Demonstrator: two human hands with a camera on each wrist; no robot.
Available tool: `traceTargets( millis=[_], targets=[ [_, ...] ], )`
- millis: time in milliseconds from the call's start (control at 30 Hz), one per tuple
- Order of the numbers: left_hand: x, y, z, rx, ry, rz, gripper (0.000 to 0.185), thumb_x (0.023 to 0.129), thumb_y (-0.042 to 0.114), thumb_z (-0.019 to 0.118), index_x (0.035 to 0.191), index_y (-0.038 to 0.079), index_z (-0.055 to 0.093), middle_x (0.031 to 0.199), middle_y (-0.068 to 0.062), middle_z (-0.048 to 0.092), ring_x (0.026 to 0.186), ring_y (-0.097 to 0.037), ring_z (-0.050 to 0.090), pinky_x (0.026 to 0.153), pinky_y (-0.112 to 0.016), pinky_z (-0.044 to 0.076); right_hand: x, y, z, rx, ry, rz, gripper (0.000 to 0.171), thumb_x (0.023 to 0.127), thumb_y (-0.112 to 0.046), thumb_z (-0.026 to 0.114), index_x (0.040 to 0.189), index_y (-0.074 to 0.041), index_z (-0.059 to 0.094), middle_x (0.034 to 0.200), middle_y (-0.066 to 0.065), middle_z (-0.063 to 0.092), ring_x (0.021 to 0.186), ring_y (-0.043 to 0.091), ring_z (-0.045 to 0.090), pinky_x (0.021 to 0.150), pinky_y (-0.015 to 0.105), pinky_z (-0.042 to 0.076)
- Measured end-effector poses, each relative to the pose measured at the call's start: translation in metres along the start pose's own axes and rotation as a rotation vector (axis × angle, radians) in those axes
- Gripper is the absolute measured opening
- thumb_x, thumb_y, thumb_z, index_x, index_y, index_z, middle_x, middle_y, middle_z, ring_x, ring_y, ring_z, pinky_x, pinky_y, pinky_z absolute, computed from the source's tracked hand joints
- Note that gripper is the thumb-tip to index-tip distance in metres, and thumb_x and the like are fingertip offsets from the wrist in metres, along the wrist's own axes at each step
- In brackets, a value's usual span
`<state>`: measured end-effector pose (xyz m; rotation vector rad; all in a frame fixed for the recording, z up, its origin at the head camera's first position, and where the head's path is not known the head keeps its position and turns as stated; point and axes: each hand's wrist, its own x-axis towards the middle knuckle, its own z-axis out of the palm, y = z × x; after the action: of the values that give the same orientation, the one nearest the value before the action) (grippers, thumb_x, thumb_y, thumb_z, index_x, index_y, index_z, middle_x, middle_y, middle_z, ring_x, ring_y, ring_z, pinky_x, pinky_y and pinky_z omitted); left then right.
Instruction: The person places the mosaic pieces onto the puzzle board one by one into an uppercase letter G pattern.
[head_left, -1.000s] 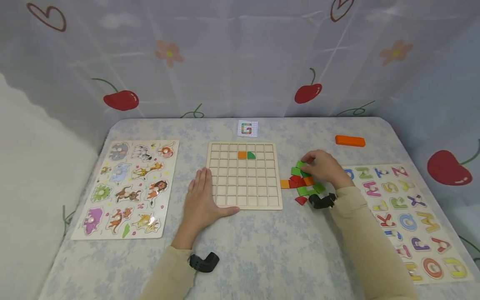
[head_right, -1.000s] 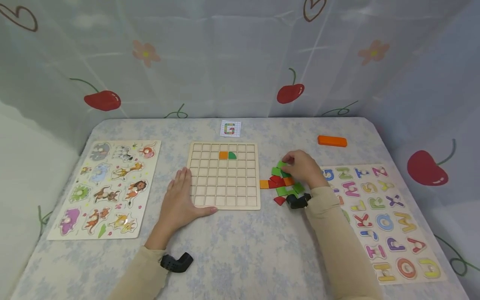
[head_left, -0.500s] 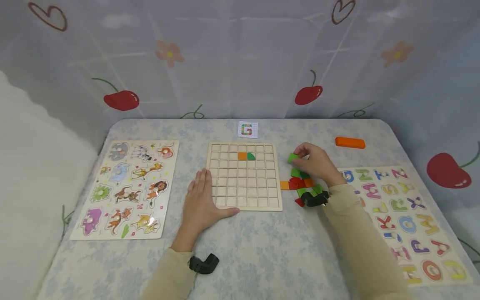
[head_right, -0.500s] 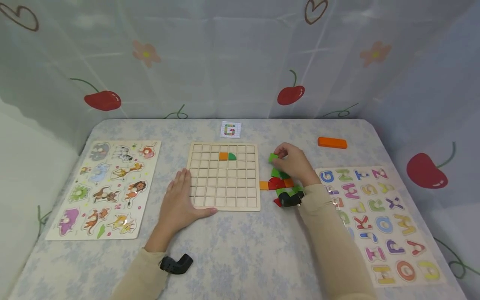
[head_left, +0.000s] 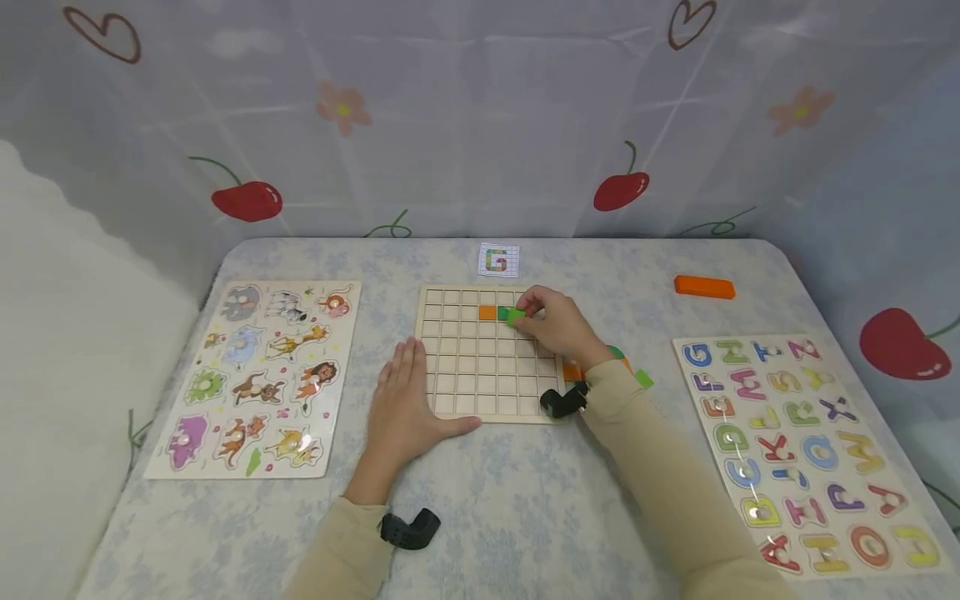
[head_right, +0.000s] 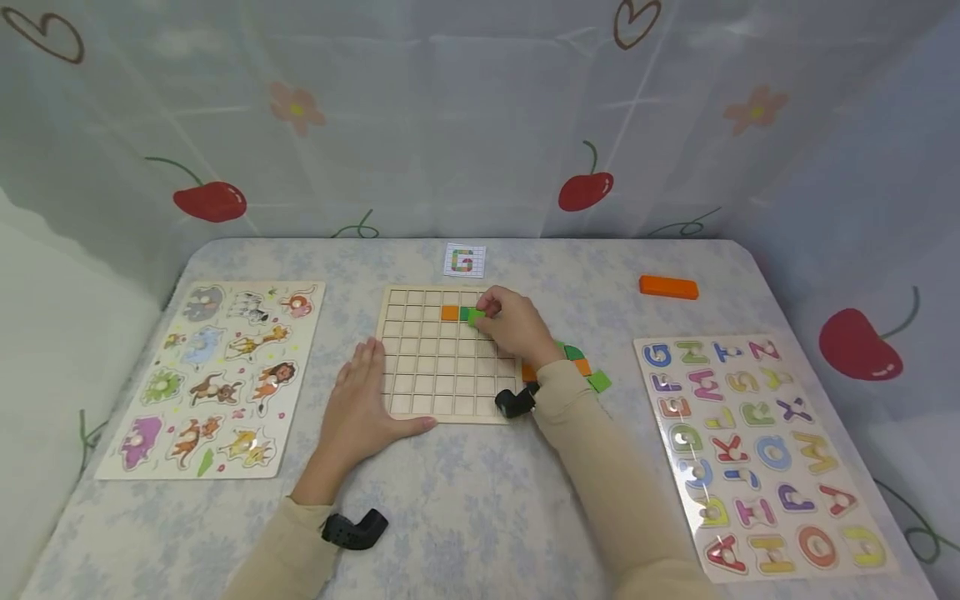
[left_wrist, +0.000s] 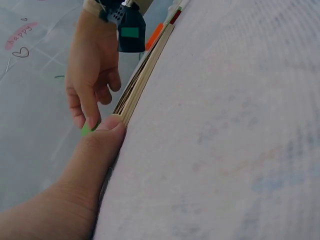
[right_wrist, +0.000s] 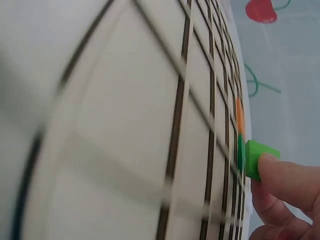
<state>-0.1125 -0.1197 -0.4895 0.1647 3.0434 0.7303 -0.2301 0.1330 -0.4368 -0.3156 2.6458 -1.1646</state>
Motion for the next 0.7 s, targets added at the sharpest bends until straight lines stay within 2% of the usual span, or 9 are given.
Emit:
traceTargets(
  millis=[267, 400, 700],
  targets=[
    [-0.001, -0.001, 0.001, 0.017, 0.000, 0.005, 0.149, 0.055, 0.096, 0.059, 0.160, 0.004, 0.005, 0.168, -0.013, 0.007, 0.157, -0.026, 0.003, 0.126, -0.049, 0.014, 0.017, -0.028, 0.026, 0.025, -0.018, -0.053, 0.016, 0.095, -0.019, 0.068, 0.108, -0.014, 0.061, 0.101, 0.005, 0.063, 0.090, 0.022, 0.056, 0.078, 0.035, 0.046],
    [0.000, -0.001, 0.001, 0.016, -0.003, 0.010, 0.149, 0.055, 0.094, 0.061, 0.160, 0.004, 0.005, 0.168, -0.013, 0.006, 0.157, -0.026, 0.003, 0.127, -0.048, 0.013, 0.024, -0.033, 0.034, -0.005, -0.029, -0.053, 0.015, 0.095, -0.019, 0.067, 0.108, -0.014, 0.061, 0.100, 0.004, 0.063, 0.087, 0.021, 0.056, 0.076, 0.034, 0.047],
    [-0.001, -0.002, 0.000, 0.014, 0.004, 0.028, 0.147, 0.057, 0.092, 0.064, 0.159, 0.003, 0.006, 0.168, -0.014, 0.007, 0.156, -0.027, 0.005, 0.126, -0.049, 0.015, 0.032, -0.042, 0.043, -0.070, -0.028, -0.078, 0.015, 0.097, -0.019, 0.065, 0.110, -0.012, 0.063, 0.097, 0.004, 0.059, 0.086, 0.021, 0.053, 0.079, 0.035, 0.046]
  ],
)
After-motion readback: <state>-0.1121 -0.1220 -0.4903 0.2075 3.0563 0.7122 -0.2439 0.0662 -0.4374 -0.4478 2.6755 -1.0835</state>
